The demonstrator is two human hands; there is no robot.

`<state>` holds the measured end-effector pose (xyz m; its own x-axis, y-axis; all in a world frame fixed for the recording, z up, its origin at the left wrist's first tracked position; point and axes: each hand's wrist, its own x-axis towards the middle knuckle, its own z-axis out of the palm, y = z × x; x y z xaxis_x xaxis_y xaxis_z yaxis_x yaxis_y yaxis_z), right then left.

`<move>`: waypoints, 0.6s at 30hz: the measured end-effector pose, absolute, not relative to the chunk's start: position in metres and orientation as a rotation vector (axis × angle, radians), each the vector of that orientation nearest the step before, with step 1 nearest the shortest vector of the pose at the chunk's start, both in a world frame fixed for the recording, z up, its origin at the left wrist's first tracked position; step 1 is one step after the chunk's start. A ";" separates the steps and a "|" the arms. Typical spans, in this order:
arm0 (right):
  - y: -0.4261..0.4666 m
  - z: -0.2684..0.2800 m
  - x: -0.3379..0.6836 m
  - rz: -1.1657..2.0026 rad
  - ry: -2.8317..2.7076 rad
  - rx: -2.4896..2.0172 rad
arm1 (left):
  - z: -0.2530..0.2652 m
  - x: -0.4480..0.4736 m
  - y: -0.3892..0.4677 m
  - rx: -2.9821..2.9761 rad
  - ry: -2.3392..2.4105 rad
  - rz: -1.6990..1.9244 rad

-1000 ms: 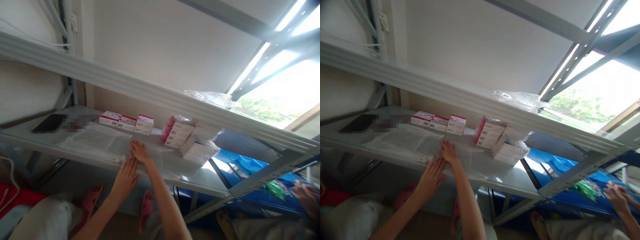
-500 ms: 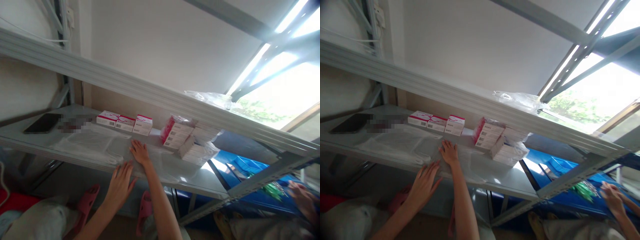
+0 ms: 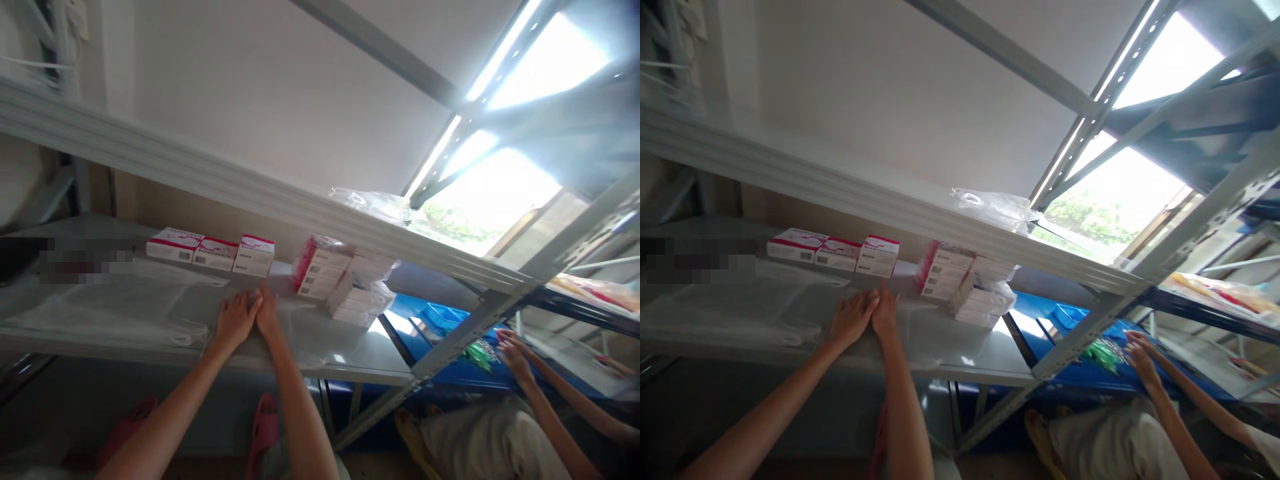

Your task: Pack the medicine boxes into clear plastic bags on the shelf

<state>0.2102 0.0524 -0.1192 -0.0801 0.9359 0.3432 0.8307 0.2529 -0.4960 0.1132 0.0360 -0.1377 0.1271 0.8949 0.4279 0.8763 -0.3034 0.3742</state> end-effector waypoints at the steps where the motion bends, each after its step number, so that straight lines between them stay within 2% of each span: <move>1: 0.051 -0.121 0.215 0.248 -2.024 -1.589 | -0.141 0.111 0.035 2.397 1.839 0.838; 5: 0.046 -0.126 0.241 0.184 -2.232 -1.656 | -0.141 0.109 0.032 2.451 1.916 0.658; 13: 0.043 -0.124 0.330 0.089 -2.149 -1.894 | -0.136 0.117 0.030 2.312 2.138 0.582; 16: 0.029 -0.115 0.334 0.005 -2.078 -1.936 | -0.133 0.118 0.027 2.283 2.128 0.577; 18: 0.010 -0.113 0.319 -0.112 -2.086 -1.814 | -0.131 0.118 0.025 2.269 2.122 0.565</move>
<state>0.3192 0.0100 -0.1128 -0.1004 0.9396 0.3273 0.9693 0.1666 -0.1811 0.1182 0.0249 -0.1306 0.0327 0.9629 0.2678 0.9686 -0.0966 0.2290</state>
